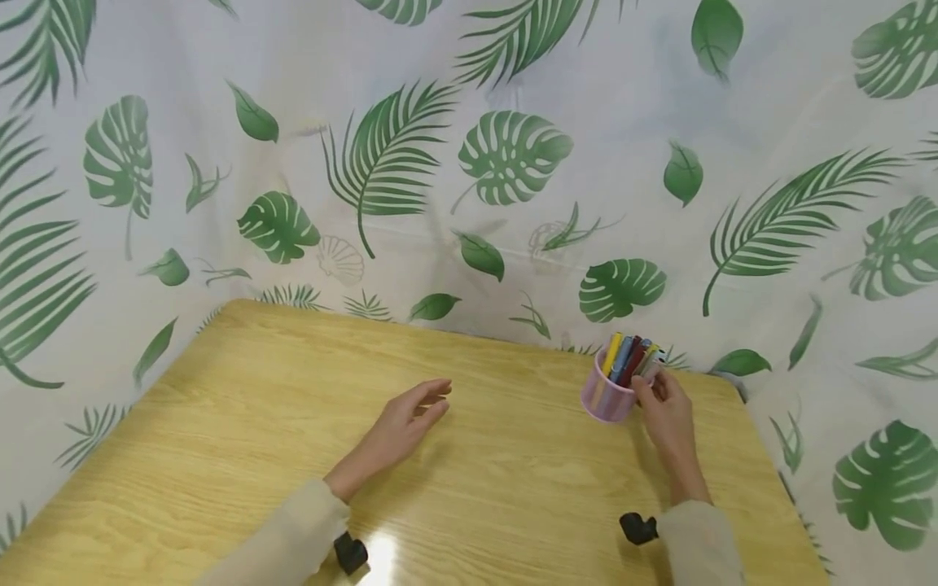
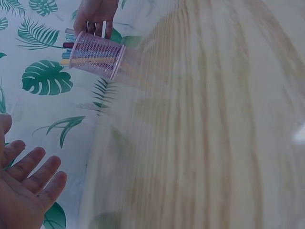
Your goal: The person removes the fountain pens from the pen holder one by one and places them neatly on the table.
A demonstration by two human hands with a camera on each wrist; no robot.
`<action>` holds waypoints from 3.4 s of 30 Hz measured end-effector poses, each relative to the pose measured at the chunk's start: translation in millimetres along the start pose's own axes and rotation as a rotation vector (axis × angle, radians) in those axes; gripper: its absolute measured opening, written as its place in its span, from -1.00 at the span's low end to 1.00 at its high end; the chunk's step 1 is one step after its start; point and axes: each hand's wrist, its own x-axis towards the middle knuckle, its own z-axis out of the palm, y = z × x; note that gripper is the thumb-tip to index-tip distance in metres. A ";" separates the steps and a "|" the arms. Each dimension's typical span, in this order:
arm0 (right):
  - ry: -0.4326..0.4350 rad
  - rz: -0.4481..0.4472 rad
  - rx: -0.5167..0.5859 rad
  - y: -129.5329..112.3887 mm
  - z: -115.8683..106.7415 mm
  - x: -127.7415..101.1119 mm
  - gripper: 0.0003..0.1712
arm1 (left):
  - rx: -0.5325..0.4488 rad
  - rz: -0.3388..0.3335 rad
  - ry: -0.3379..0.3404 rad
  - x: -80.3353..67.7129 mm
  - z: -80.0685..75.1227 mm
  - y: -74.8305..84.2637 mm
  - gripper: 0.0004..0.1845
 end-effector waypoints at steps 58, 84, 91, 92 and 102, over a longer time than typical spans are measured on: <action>-0.167 -0.140 0.057 -37.7 95.0 -51.9 -0.56 | -0.188 -0.027 0.087 47.7 74.6 30.2 -0.47; -0.275 -0.204 0.102 -37.7 105.1 -67.5 -0.40 | -0.367 -0.034 -0.045 46.2 64.9 15.8 -0.39; -0.265 -0.232 0.063 -43.1 111.6 -69.7 -0.42 | -0.351 -0.018 -0.084 43.1 53.5 12.9 -0.36; -0.263 -0.236 0.061 -43.5 112.6 -69.9 -0.42 | -0.353 -0.013 -0.086 42.5 52.2 12.7 -0.36; -0.271 -0.263 0.054 -48.8 125.0 -75.4 -0.42 | -0.327 -0.014 -0.096 34.5 40.2 4.8 -0.37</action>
